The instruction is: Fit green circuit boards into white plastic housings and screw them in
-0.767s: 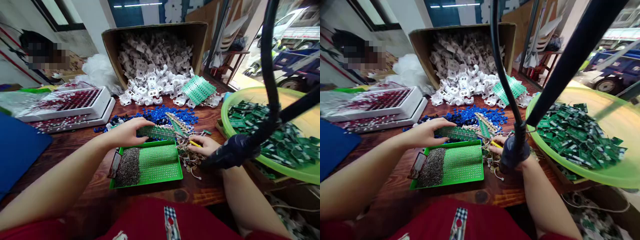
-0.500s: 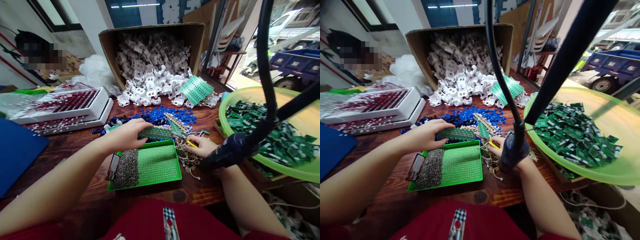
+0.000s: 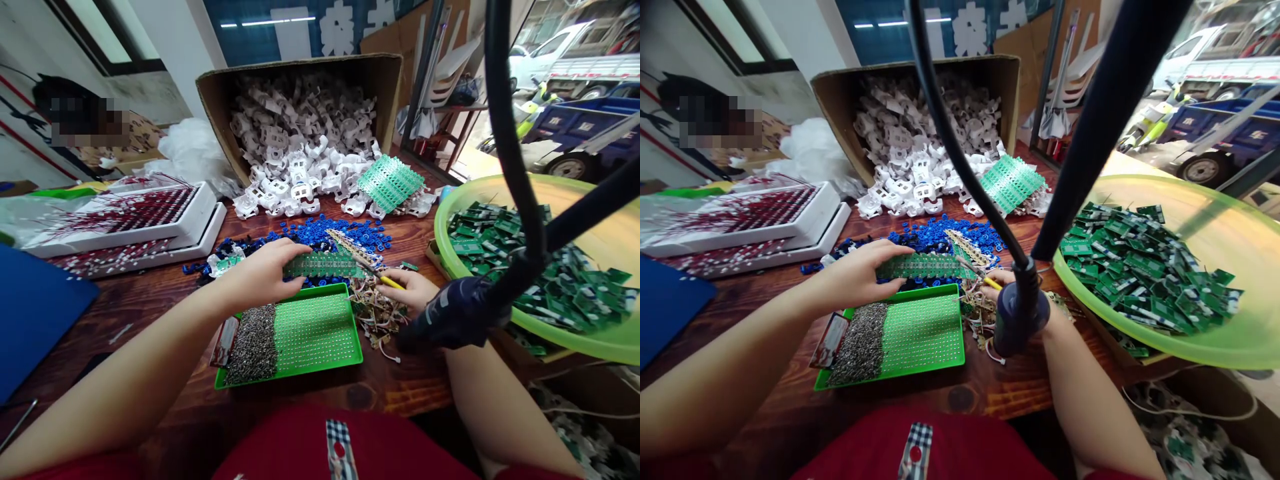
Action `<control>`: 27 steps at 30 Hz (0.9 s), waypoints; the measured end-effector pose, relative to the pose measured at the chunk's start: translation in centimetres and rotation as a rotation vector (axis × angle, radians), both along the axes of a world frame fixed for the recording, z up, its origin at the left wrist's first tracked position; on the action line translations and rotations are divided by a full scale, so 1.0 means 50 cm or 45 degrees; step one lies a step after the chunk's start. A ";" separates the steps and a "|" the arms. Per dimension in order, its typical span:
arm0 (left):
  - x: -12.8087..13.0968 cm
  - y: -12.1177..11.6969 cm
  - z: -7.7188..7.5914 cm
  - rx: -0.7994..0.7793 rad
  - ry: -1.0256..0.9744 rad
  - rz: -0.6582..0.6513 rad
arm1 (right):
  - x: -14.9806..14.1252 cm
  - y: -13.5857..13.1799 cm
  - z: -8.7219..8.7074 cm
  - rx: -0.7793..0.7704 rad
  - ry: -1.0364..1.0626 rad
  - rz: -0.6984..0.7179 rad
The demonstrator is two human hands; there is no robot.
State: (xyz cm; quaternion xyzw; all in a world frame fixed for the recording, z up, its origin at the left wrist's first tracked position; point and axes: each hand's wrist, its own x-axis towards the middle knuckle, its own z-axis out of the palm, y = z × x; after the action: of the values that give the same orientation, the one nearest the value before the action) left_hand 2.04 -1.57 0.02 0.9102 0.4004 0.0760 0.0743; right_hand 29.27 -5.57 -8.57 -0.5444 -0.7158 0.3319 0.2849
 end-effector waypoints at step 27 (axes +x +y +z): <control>0.022 0.046 -0.013 -0.070 -0.079 -0.195 | 0.053 -0.004 -0.009 -0.070 0.064 -0.051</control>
State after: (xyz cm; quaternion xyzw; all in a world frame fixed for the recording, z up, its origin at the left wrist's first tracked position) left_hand 3.14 0.75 -0.65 0.9330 0.3289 0.0872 0.1173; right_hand 31.92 -5.77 -9.04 -0.5577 -0.6880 0.3593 0.2941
